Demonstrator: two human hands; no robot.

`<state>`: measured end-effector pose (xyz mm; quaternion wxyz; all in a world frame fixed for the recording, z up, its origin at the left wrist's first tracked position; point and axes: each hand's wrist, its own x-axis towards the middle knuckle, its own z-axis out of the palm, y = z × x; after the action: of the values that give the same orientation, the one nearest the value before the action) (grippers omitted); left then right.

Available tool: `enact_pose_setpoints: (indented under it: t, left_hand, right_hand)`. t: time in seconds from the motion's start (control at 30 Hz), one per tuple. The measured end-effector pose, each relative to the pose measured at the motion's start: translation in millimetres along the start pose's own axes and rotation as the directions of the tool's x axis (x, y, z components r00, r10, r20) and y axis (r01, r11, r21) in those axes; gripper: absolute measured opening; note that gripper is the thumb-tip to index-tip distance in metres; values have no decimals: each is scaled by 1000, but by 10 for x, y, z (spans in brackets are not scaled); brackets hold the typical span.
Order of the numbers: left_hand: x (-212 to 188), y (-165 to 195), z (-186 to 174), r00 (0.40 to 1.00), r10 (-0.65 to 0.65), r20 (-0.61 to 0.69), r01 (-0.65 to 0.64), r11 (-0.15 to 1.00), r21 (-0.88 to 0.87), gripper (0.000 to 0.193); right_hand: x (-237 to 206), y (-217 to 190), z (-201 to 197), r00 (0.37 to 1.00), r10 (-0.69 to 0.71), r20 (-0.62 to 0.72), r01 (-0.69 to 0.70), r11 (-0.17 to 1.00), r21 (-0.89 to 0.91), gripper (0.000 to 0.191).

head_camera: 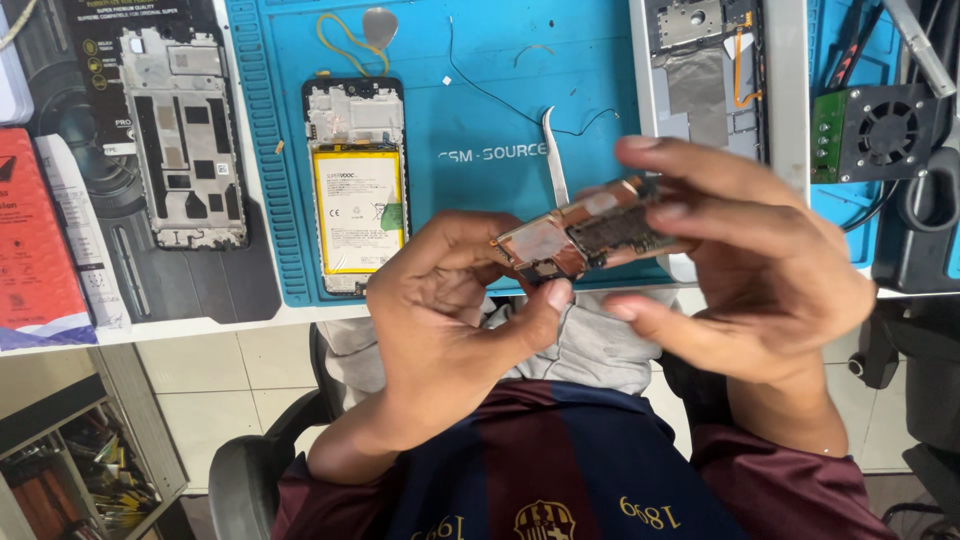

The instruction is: The person works at a repair bench on an opened smartphone, using a pry tool to lift the battery from the phone frame and then removing the motherboard board assembly by hand. They set the battery aside on the mat and hold and turn the logic board while separating it from the housing.

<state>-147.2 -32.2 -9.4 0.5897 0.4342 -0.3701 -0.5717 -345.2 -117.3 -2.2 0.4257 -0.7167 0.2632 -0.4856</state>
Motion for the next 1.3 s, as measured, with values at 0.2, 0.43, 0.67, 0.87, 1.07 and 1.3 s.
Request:
enact_pose_setpoints:
  t: [0.2,0.43,0.67,0.87,1.07,1.3]
  left_hand:
    - [1,-2,52,997,53,-46,-49,994,98,41]
    - [-26,-15,51,995,81,-51,-73,987,142,37]
    - [-33,-17,27,997,76,-28,-71,986,153,36]
    - [-30,-13,18,998,64,-6,-63,993,98,34]
    - [-17,-21,15,998,63,-1,-63,995,77,35]
    - [4,-23,-7,1000,11,-2,-11,1000,-25,37]
  right_hand:
    - [-142,-76,183,975,211,-74,-199,969,144,53]
    - [-200,-73,244,945,294,-145,-270,949,164,53]
    - [-186,-122,253,903,395,-169,-362,911,198,54]
    - [-161,-160,261,891,423,-164,-376,892,252,54]
    - [-169,-178,270,888,428,-166,-387,893,230,56]
    - [-122,-161,193,935,347,-78,-332,930,156,49]
